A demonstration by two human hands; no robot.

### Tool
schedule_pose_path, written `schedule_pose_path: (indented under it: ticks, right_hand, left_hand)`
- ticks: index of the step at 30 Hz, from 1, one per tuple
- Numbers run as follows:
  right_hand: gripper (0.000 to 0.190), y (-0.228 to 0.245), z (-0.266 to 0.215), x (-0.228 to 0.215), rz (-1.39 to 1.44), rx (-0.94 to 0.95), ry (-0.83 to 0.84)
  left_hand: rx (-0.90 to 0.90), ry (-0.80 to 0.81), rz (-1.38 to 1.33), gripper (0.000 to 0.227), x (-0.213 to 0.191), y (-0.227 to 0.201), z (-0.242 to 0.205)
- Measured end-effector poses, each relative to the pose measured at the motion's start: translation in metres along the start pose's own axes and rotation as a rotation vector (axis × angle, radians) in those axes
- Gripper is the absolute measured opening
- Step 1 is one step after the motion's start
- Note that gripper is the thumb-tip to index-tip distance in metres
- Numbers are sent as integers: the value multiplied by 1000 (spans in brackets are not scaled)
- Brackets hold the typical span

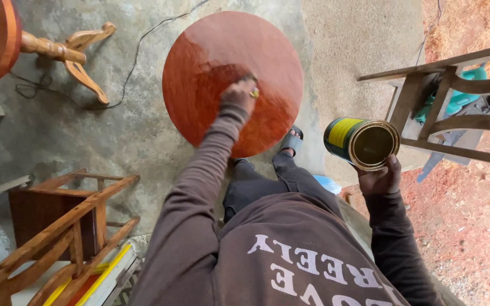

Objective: Applying a wood stain or varnish to a round wooden tabletop using a paint brush.

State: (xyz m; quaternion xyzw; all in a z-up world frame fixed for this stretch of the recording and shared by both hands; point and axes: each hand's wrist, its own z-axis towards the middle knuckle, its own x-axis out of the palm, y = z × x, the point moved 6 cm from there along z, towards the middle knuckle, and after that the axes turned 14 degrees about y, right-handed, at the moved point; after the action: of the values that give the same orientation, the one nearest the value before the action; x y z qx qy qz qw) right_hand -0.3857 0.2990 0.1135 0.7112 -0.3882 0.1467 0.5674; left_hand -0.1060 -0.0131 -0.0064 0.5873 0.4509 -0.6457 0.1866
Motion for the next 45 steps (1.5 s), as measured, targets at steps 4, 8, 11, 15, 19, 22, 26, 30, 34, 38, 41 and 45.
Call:
schedule_pose_path:
  ticks: [4,8,11,15,19,22,26,30,34,38,41,45]
  right_hand:
    - [77,10,11,-11,7,21,8]
    - [78,22,27,-20,1,24,45]
    - [78,32,35,-18,-7,32,57]
    - [77,44,47,-18,-21,27,107]
    - [74,48,51,-31,-22,31,103]
    - [73,51,61,-40,-27,19,123]
    - [75,57,68,-29,-38,52,143]
    - [77,59,78,-34,-39,71,135]
    - [77,64,86,-29,-50,67,138]
    - [78,67,93,-30,-36,60,180]
    - [77,71,92,-27,-45,63,195]
    - [75,73,92,-34,-58,72,229]
  left_hand:
    - [122,30,-252,31,34,-93,-49]
    - [77,284,-389,26,65,-140,-68]
    - [-19,428,-511,27,51,-137,-57]
    - [-262,374,-650,28,26,-65,-12]
    - [-275,187,-541,24,5,21,29]
    - [-240,-45,-321,18,-18,54,50]
    - [-184,-146,-119,23,-5,35,46]
    - [-112,-41,-40,17,50,-36,20]
    - [-65,110,-118,15,53,-121,-20]
    - [-111,314,-421,17,46,-130,-24]
    - [-211,347,-607,21,36,-97,-10]
    - [-334,258,-547,23,-2,-35,22]
